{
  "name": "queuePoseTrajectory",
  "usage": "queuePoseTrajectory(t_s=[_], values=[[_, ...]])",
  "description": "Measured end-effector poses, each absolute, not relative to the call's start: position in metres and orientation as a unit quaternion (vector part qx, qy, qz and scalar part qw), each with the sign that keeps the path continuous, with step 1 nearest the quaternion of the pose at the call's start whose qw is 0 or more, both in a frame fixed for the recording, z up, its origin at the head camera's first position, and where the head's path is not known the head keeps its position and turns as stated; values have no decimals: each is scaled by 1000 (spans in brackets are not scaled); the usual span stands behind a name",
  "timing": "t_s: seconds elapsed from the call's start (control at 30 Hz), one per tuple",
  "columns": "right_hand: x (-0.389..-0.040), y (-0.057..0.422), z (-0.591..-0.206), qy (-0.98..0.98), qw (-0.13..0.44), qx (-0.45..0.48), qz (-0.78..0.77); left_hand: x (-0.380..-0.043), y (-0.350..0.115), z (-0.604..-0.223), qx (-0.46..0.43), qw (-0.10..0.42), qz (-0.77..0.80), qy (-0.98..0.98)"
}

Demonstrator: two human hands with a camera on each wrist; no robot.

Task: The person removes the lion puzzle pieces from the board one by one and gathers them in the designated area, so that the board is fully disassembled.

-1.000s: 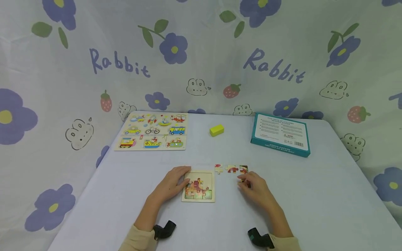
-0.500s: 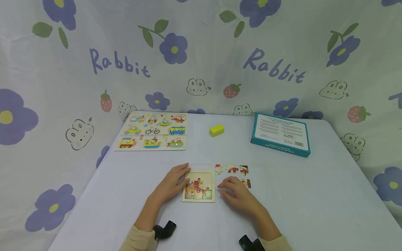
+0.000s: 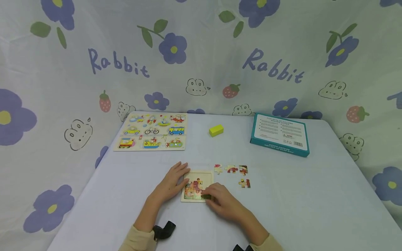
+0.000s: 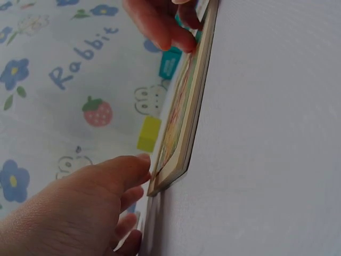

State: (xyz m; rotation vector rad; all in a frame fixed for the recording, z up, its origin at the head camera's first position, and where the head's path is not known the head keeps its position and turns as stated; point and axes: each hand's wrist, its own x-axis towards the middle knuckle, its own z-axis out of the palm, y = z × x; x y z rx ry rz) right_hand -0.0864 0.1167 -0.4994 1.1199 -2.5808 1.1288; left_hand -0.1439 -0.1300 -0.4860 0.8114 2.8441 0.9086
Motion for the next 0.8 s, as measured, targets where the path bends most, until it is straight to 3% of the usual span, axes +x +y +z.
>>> queuePoseTrajectory(t_s=[0.47,0.8], values=[[-93,88,-494,-924,49,280,257,-141,-132,-485,243,31,298,922],[-96,81,-487,-938,54,281,196,-141,-132,-483,272,20,285,919]])
